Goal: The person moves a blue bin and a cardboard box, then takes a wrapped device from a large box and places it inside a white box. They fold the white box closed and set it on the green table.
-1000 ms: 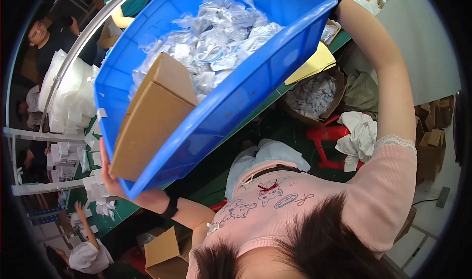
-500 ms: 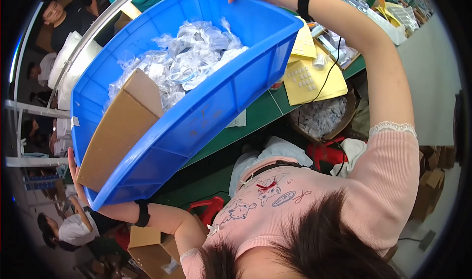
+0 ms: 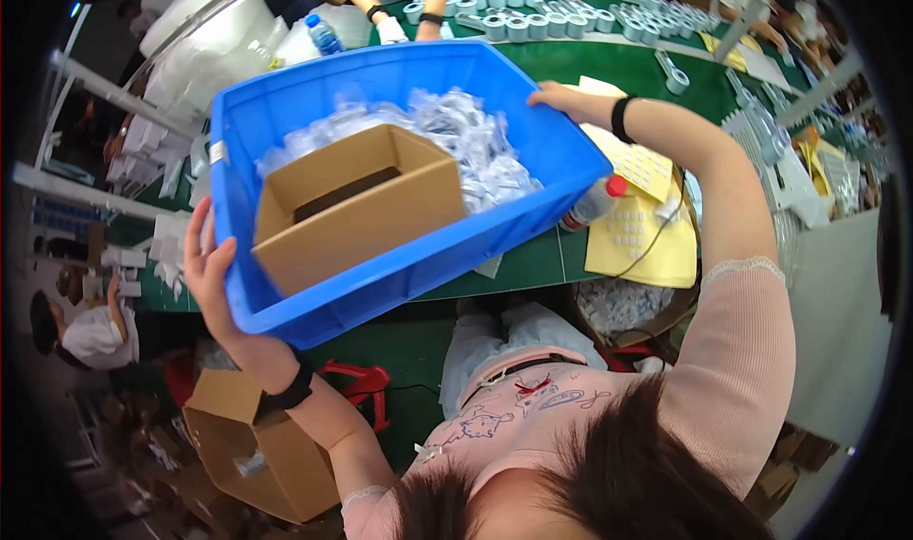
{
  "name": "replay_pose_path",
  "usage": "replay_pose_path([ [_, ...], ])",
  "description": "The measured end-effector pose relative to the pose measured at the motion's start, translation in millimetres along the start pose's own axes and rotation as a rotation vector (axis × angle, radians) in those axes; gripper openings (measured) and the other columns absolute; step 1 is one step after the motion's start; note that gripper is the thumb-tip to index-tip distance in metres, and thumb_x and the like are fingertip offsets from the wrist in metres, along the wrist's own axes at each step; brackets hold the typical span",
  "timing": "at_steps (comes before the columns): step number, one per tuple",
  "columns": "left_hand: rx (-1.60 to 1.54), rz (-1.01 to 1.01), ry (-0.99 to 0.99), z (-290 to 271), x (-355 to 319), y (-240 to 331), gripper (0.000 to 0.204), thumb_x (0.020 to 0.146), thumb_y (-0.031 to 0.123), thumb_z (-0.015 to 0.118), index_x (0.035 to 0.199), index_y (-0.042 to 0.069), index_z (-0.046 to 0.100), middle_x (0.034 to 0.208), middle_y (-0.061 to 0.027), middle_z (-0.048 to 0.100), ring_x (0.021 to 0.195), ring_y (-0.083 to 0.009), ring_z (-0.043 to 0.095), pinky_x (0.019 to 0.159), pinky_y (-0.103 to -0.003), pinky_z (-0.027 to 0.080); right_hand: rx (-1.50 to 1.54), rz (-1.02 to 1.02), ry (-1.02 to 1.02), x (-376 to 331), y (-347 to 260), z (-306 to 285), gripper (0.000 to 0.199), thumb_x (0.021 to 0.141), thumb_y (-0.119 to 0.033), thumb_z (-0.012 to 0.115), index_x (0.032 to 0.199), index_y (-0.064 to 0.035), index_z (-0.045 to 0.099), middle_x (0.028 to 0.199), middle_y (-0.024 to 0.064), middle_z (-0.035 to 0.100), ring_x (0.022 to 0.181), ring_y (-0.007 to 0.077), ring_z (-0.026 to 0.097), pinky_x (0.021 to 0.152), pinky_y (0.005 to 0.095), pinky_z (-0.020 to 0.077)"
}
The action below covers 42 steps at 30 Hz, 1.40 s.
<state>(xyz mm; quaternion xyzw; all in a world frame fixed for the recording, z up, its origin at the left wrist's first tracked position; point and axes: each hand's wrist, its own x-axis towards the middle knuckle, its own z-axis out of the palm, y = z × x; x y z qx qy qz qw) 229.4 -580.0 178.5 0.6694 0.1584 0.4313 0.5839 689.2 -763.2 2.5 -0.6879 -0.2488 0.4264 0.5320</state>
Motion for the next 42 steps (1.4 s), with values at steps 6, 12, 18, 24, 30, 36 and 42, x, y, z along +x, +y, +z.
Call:
replay_pose_path([
  [6,-0.064,-0.012,0.033,8.4,16.7,-7.6,0.057,0.064,-0.002,0.055,0.119,-0.007,0.043,0.116,-0.0179,0.049,0.097,-0.0200,0.052,0.085,-0.027,0.041,0.081,0.059,0.019,9.6,13.3,10.7,0.039,0.079,-0.012,0.052,0.114,0.0036,0.046,0.104,0.0187,0.056,0.089,0.0274,0.059,0.080,0.0416,0.0489],
  [12,-0.018,-0.077,-0.002,4.1,32.9,-4.1,0.054,0.064,-0.001,0.052,0.117,-0.005,0.046,0.115,-0.0170,0.049,0.097,-0.0187,0.050,0.084,-0.026,0.040,0.135,0.147,0.075,-5.2,9.3,15.9,0.036,0.078,-0.010,0.051,0.111,0.0039,0.046,0.102,0.0192,0.056,0.088,0.0288,0.058,0.081,0.0429,0.0480],
  [18,0.027,-0.149,-0.130,-22.1,61.9,-24.1,0.057,0.065,0.000,0.047,0.121,-0.001,0.042,0.116,-0.0147,0.048,0.102,-0.0194,0.048,0.085,-0.027,0.039,0.190,0.146,0.144,-11.2,4.9,20.2,0.033,0.077,-0.008,0.051,0.107,0.0049,0.047,0.096,0.0190,0.057,0.084,0.0288,0.059,0.079,0.0427,0.0486],
  [24,0.128,-0.033,-0.124,-36.5,65.9,-49.4,0.062,0.063,0.002,0.051,0.124,-0.001,0.038,0.120,-0.0157,0.046,0.107,-0.0214,0.046,0.089,-0.028,0.037,0.156,0.106,0.145,-8.7,11.3,18.7,0.024,0.073,-0.009,0.052,0.092,0.0034,0.052,0.082,0.0136,0.059,0.073,0.0250,0.059,0.070,0.0386,0.0510],
  [30,0.171,-0.072,-0.029,-28.9,31.5,-58.9,0.071,0.060,0.002,0.056,0.129,0.000,0.038,0.134,-0.0228,0.035,0.112,-0.0276,0.044,0.096,-0.031,0.033,0.183,0.212,0.148,-1.0,22.8,-14.0,0.018,0.072,-0.009,0.053,0.085,0.0031,0.053,0.076,0.0120,0.057,0.067,0.0242,0.059,0.064,0.0367,0.0516],
  [36,0.222,-0.092,0.002,-33.5,30.0,-67.2,0.071,0.060,-0.001,0.050,0.130,0.002,0.038,0.138,-0.0184,0.031,0.119,-0.0243,0.037,0.100,-0.031,0.027,0.115,0.225,0.250,-11.8,1.5,5.1,0.014,0.072,-0.009,0.053,0.080,0.0016,0.052,0.072,0.0109,0.056,0.064,0.0233,0.058,0.059,0.0372,0.0513],
  [42,0.186,-0.126,-0.019,-34.8,25.0,-76.9,0.073,0.059,0.001,0.050,0.131,0.007,0.038,0.141,-0.0167,0.026,0.114,-0.0260,0.038,0.098,-0.032,0.028,0.095,0.242,0.318,-20.3,-0.3,-2.2,0.013,0.072,-0.009,0.053,0.080,0.0014,0.052,0.072,0.0108,0.056,0.063,0.0235,0.057,0.058,0.0371,0.0511],
])
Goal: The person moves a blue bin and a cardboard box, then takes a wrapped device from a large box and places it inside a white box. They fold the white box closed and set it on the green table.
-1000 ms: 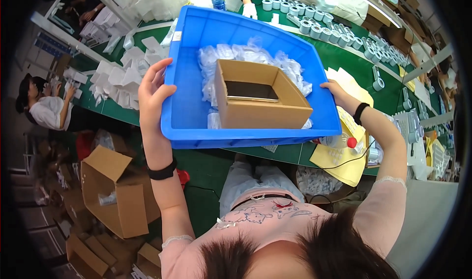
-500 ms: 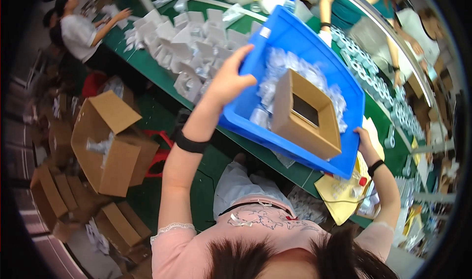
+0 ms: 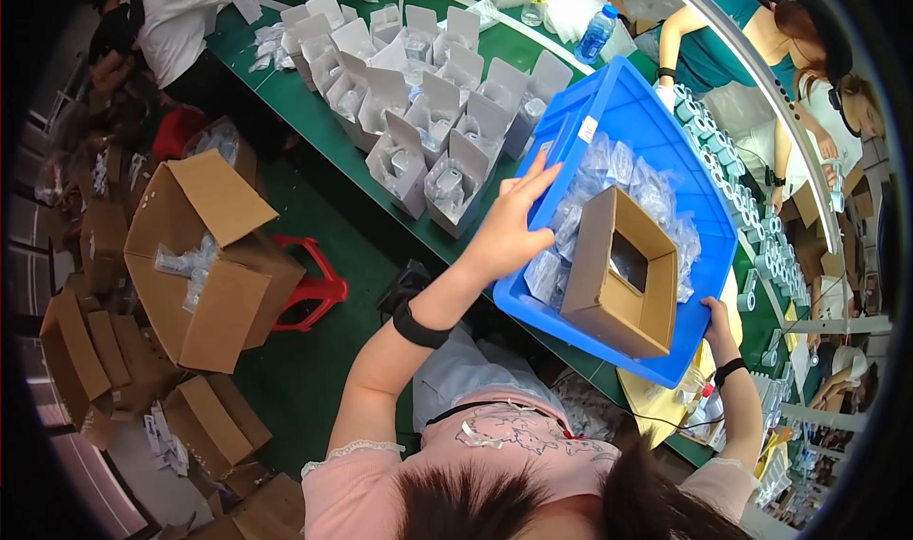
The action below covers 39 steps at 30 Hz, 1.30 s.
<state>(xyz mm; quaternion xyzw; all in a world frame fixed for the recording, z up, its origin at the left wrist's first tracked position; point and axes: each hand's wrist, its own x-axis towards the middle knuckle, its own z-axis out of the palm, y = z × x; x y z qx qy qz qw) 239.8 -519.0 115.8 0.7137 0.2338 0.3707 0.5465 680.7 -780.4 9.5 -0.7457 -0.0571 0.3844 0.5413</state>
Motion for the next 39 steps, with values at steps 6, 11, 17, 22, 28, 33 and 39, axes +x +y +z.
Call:
replay_pose_path([
  [6,0.099,0.035,-0.009,4.9,6.5,-1.8,0.074,0.059,0.002,0.050,0.132,0.008,0.037,0.141,-0.0165,0.027,0.111,-0.0277,0.038,0.098,-0.033,0.028,-0.006,0.012,0.036,5.9,1.5,-12.8,0.015,0.072,-0.009,0.054,0.082,0.0017,0.052,0.073,0.0114,0.056,0.063,0.0237,0.057,0.058,0.0363,0.0504],
  [11,0.117,0.027,-0.005,5.8,13.1,-4.5,0.075,0.060,0.002,0.050,0.133,0.010,0.036,0.141,-0.0162,0.027,0.110,-0.0283,0.038,0.097,-0.033,0.028,0.004,0.020,0.071,1.3,-0.7,-11.3,0.015,0.072,-0.010,0.054,0.081,0.0014,0.052,0.073,0.0113,0.056,0.063,0.0236,0.057,0.058,0.0365,0.0499],
  [17,0.156,-0.009,-0.001,2.8,18.6,-37.3,0.073,0.062,0.002,0.049,0.133,0.003,0.032,0.139,-0.0211,0.027,0.112,-0.0326,0.039,0.097,-0.036,0.031,-0.082,-0.029,0.081,1.4,-9.6,-13.3,0.018,0.072,-0.011,0.054,0.084,0.0031,0.053,0.074,0.0121,0.057,0.063,0.0237,0.057,0.059,0.0361,0.0496],
  [22,0.614,0.052,-0.092,15.2,19.3,-59.4,0.061,0.067,-0.001,0.049,0.126,-0.009,0.033,0.133,-0.0281,0.030,0.114,-0.0388,0.037,0.097,-0.041,0.032,-0.205,-0.050,0.083,4.6,-24.4,-1.4,0.023,0.071,-0.013,0.055,0.084,0.0054,0.055,0.073,0.0114,0.057,0.063,0.0227,0.057,0.058,0.0351,0.0484],
  [28,0.836,0.048,-0.210,85.8,24.6,-47.1,0.054,0.071,0.000,0.055,0.121,-0.009,0.037,0.129,-0.0279,0.032,0.119,-0.0442,0.030,0.099,-0.043,0.030,-0.188,-0.095,0.140,-15.2,-19.8,33.1,0.025,0.072,-0.014,0.054,0.088,0.0040,0.056,0.074,0.0097,0.058,0.064,0.0193,0.057,0.058,0.0325,0.0484],
  [33,0.615,0.271,-0.522,116.2,7.6,-41.9,0.058,0.071,0.005,0.060,0.122,-0.008,0.037,0.127,-0.0311,0.032,0.114,-0.0467,0.034,0.097,-0.048,0.031,-0.196,-0.059,0.075,-30.5,-24.1,43.4,0.030,0.076,-0.015,0.052,0.099,0.0047,0.056,0.085,0.0124,0.061,0.076,0.0196,0.059,0.069,0.0325,0.0485],
  [39,0.596,0.553,-0.740,181.9,-30.6,-18.0,0.053,0.072,0.014,0.064,0.118,-0.002,0.044,0.124,-0.0230,0.039,0.115,-0.0366,0.037,0.093,-0.045,0.032,-0.600,-0.351,0.122,-53.5,-28.9,-20.1,0.037,0.079,-0.018,0.054,0.111,0.0016,0.053,0.102,0.0153,0.060,0.092,0.0261,0.057,0.082,0.0337,0.0441],
])
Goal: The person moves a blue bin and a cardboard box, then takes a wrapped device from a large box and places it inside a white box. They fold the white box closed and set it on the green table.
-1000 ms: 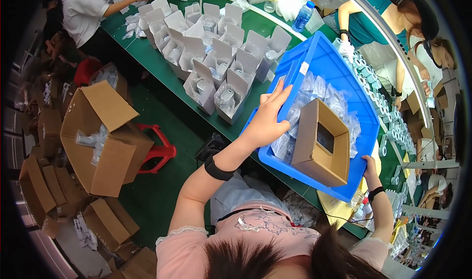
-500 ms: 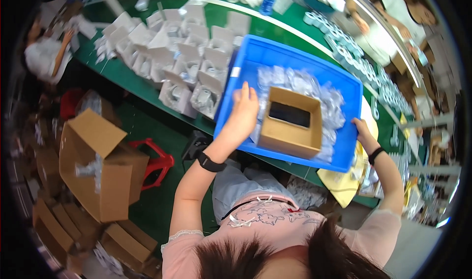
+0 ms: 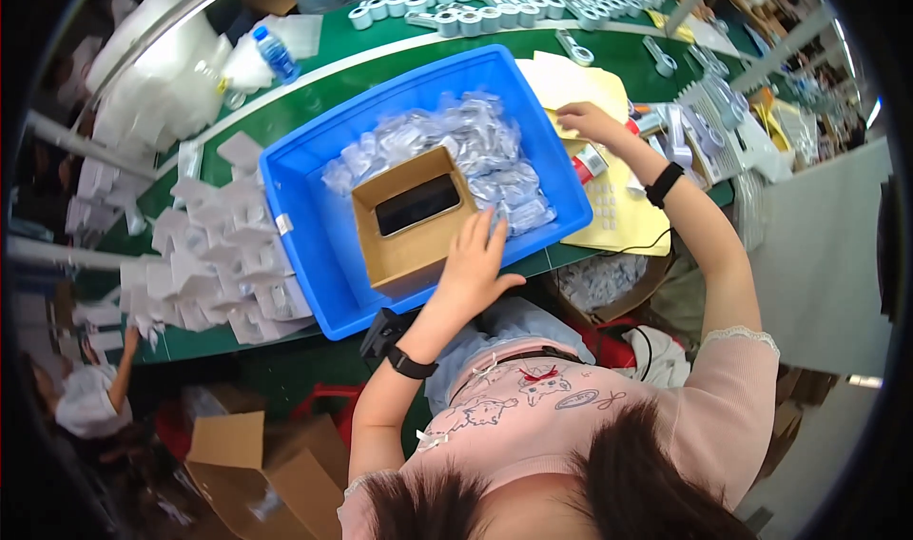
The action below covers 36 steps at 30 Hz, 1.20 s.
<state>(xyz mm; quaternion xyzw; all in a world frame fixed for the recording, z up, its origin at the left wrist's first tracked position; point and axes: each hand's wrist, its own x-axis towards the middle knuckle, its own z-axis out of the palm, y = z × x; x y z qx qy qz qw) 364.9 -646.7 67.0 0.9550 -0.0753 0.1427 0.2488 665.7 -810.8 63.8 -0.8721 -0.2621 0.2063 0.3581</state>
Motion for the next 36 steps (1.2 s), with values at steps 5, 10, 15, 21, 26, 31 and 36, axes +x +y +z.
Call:
replay_pose_path([
  [5,0.405,0.146,-0.105,36.8,-7.5,-4.0,0.042,0.069,0.007,0.059,0.110,0.000,0.051,0.104,-0.0151,0.053,0.106,-0.0268,0.045,0.086,-0.040,0.035,-0.593,-0.215,0.164,-43.3,36.5,-35.8,0.041,0.074,-0.022,0.059,0.110,-0.0025,0.055,0.111,0.0173,0.055,0.100,0.0317,0.053,0.087,0.0364,0.0423],
  [10,0.352,0.123,-0.140,38.3,-9.3,-2.3,0.034,0.065,0.001,0.054,0.099,0.000,0.055,0.082,-0.0104,0.058,0.095,-0.0233,0.049,0.082,-0.040,0.034,-0.639,-0.181,0.217,-31.4,66.5,-23.2,0.054,0.071,-0.026,0.064,0.118,-0.0055,0.049,0.122,0.0160,0.048,0.117,0.0316,0.041,0.095,0.0416,0.0363],
  [15,0.345,0.116,-0.183,34.7,-4.9,1.2,0.034,0.065,0.000,0.053,0.099,0.000,0.055,0.082,-0.0103,0.058,0.096,-0.0235,0.049,0.084,-0.042,0.034,-0.933,-0.214,0.125,22.9,61.7,3.4,0.086,0.060,-0.037,0.074,0.131,-0.0099,0.034,0.132,0.0181,0.035,0.127,0.0378,0.025,0.095,0.0613,0.0247],
  [21,0.479,0.030,-0.347,16.5,15.5,33.8,0.039,0.067,0.005,0.059,0.105,-0.003,0.052,0.089,-0.0109,0.057,0.099,-0.0251,0.048,0.090,-0.043,0.032,-1.072,-0.391,-0.206,60.4,49.3,17.2,0.098,0.052,-0.035,0.077,0.133,-0.0066,0.031,0.120,0.0230,0.042,0.107,0.0401,0.046,0.085,0.0556,0.0378],
  [26,0.261,-0.026,-0.405,-8.1,69.8,76.1,0.039,0.070,0.008,0.063,0.107,-0.001,0.053,0.097,-0.0109,0.057,0.103,-0.0257,0.048,0.094,-0.046,0.032,-1.097,-0.514,-0.266,69.6,59.0,18.0,0.071,0.051,-0.024,0.074,0.115,-0.0087,0.046,0.087,0.0171,0.056,0.074,0.0338,0.059,0.060,0.0471,0.0457],
  [31,-0.015,0.041,-0.271,-16.6,124.2,93.0,0.040,0.071,0.006,0.064,0.109,0.001,0.053,0.103,-0.0127,0.056,0.100,-0.0285,0.051,0.090,-0.044,0.036,-0.774,-0.699,-0.124,87.1,71.6,0.8,0.031,0.062,-0.014,0.063,0.089,-0.0087,0.050,0.064,0.0118,0.056,0.059,0.0314,0.058,0.048,0.0418,0.0435],
  [36,0.003,0.045,-0.190,-7.4,151.7,91.9,0.039,0.070,0.004,0.064,0.107,0.002,0.054,0.104,-0.0130,0.056,0.097,-0.0294,0.053,0.089,-0.044,0.037,-0.612,-0.722,0.132,68.8,53.2,-62.4,0.014,0.070,-0.007,0.053,0.082,-0.0129,0.050,0.062,0.0100,0.056,0.059,0.0318,0.057,0.048,0.0421,0.0417],
])
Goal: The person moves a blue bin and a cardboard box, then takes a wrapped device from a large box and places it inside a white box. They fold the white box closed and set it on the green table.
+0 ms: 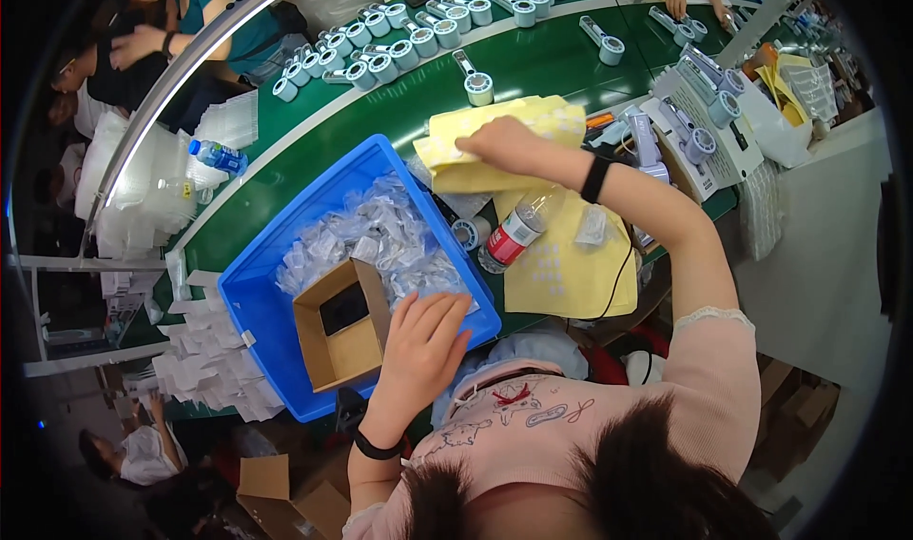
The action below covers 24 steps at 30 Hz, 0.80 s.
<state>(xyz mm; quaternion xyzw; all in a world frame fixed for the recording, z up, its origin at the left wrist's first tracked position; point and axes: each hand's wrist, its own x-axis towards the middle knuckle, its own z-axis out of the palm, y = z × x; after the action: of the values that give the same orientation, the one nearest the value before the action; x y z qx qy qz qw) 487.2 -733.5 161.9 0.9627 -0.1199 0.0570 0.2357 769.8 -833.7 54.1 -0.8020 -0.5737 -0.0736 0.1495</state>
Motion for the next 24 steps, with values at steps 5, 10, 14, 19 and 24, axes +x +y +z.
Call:
replay_pose_path([
  [5,-0.008,-0.018,0.079,3.9,-0.8,-12.1,0.037,0.070,0.004,0.063,0.106,0.001,0.054,0.103,-0.0122,0.056,0.098,-0.0285,0.052,0.088,-0.043,0.037,-0.041,0.124,0.306,-37.8,-9.0,-107.4,0.017,0.068,-0.005,0.057,0.083,-0.0112,0.052,0.065,0.0108,0.056,0.064,0.0321,0.058,0.054,0.0380,0.0450],
  [10,-0.046,-0.048,0.074,21.6,6.0,-20.2,0.036,0.071,0.006,0.062,0.106,0.001,0.054,0.104,-0.0114,0.055,0.100,-0.0274,0.050,0.088,-0.041,0.038,-0.304,0.292,0.284,-114.5,-15.1,-136.9,0.020,0.064,0.002,0.054,0.083,-0.0048,0.054,0.068,0.0107,0.056,0.066,0.0285,0.057,0.055,0.0356,0.0449],
  [14,-0.090,-0.015,0.022,35.3,11.2,-15.9,0.037,0.071,0.006,0.062,0.107,0.001,0.052,0.106,-0.0127,0.053,0.101,-0.0289,0.049,0.087,-0.040,0.038,-0.363,0.348,0.210,-166.2,-18.9,-96.9,0.019,0.064,0.001,0.053,0.082,-0.0048,0.053,0.069,0.0100,0.055,0.065,0.0273,0.055,0.059,0.0346,0.0451],
  [19,-0.144,0.002,-0.049,43.4,13.0,-18.5,0.041,0.072,0.009,0.064,0.110,0.002,0.052,0.113,-0.0137,0.051,0.104,-0.0313,0.048,0.087,-0.040,0.039,-0.222,0.460,-0.208,-200.0,-50.9,-62.4,0.052,0.067,-0.021,0.068,0.109,-0.0006,0.046,0.108,0.0214,0.049,0.101,0.0362,0.049,0.080,0.0405,0.0439],
  [24,-0.161,-0.025,-0.054,45.4,11.0,-30.7,0.041,0.073,0.011,0.064,0.110,0.001,0.050,0.111,-0.0151,0.050,0.106,-0.0308,0.046,0.088,-0.040,0.037,-0.083,0.319,-0.531,-148.5,-54.7,-127.5,0.073,0.067,-0.035,0.070,0.122,0.0026,0.038,0.120,0.0258,0.042,0.110,0.0407,0.042,0.086,0.0429,0.0410],
])
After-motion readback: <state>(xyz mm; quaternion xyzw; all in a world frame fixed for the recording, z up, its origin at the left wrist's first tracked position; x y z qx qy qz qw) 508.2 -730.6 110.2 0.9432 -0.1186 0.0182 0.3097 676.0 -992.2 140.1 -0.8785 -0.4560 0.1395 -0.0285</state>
